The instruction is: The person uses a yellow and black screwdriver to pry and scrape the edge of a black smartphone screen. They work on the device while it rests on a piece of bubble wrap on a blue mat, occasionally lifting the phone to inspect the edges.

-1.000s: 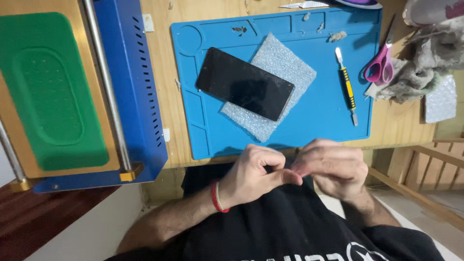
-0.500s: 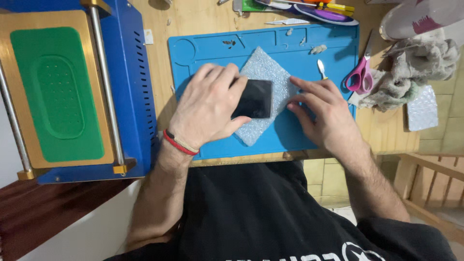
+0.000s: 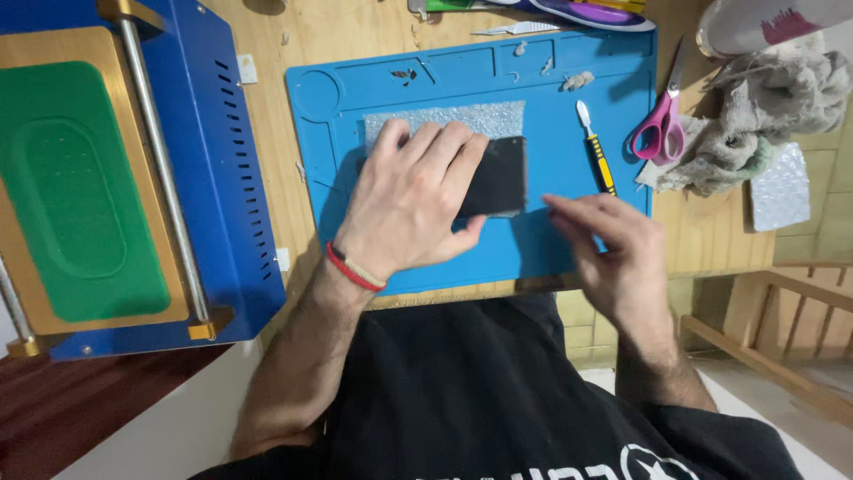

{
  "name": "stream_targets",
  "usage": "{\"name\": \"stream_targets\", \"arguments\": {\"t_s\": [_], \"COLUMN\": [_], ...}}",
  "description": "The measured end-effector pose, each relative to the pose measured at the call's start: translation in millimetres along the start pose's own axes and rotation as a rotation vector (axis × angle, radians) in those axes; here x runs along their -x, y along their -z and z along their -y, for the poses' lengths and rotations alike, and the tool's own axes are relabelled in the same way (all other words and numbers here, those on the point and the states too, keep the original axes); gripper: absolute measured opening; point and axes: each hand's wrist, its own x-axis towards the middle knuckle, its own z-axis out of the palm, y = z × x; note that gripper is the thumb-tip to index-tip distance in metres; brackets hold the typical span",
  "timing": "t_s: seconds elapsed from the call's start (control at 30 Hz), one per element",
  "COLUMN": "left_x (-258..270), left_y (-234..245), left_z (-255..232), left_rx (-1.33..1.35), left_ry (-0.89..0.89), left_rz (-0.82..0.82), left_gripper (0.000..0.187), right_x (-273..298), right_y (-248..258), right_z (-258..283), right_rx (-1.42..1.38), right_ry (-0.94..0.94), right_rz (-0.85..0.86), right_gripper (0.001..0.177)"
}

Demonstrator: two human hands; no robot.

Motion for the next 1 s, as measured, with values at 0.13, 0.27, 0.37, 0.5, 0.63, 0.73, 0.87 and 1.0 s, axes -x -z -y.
{"name": "stream_targets", "arguments": {"t_s": [0.13, 0.27, 0.37, 0.5, 0.63, 0.73, 0.87, 1.0], "left_x": [-5, -1, 5, 11, 20, 32, 28, 18], "left_y": [-12, -12, -8, 2, 45, 71, 63, 23], "left_z": [4, 13, 20, 19, 10, 8, 14, 15], "left_rx": [-0.009, -0.021, 0.027, 0.047, -0.108, -0.454, -0.427, -0.178], "left_ry": [0.001, 0.035, 0.037, 0.056, 0.174, 0.263, 0.248, 0.206], "left_rz": [0.007, 0.039, 0.031, -0.040, 0.049, 0.158, 0.278, 0.175], "left_gripper": [0.075, 0.088, 0.095, 0.085, 0.081, 0.072, 0.078, 0.080], "right_x": [0, -12, -26, -31, -32, -33, -40, -36], "right_y": [15, 32, 34, 22, -1, -12, -15, -14], "right_z": [-3, -15, -12, 0, 12, 19, 24, 7], "right_rx": [-0.030, 0.157, 0.166, -0.075, -0.630, -0.710, -0.485, -0.454], "right_ry": [-0.135, 0.011, 0.045, -0.019, -0.116, -0.109, -0.091, -0.040], "right_rz": [-0.129, -0.168, -0.199, -0.142, 0.111, 0.124, 0.045, -0.035], "right_gripper": [0.023, 0.003, 0.004, 0.011, 0.014, 0.013, 0.013, 0.014]}}
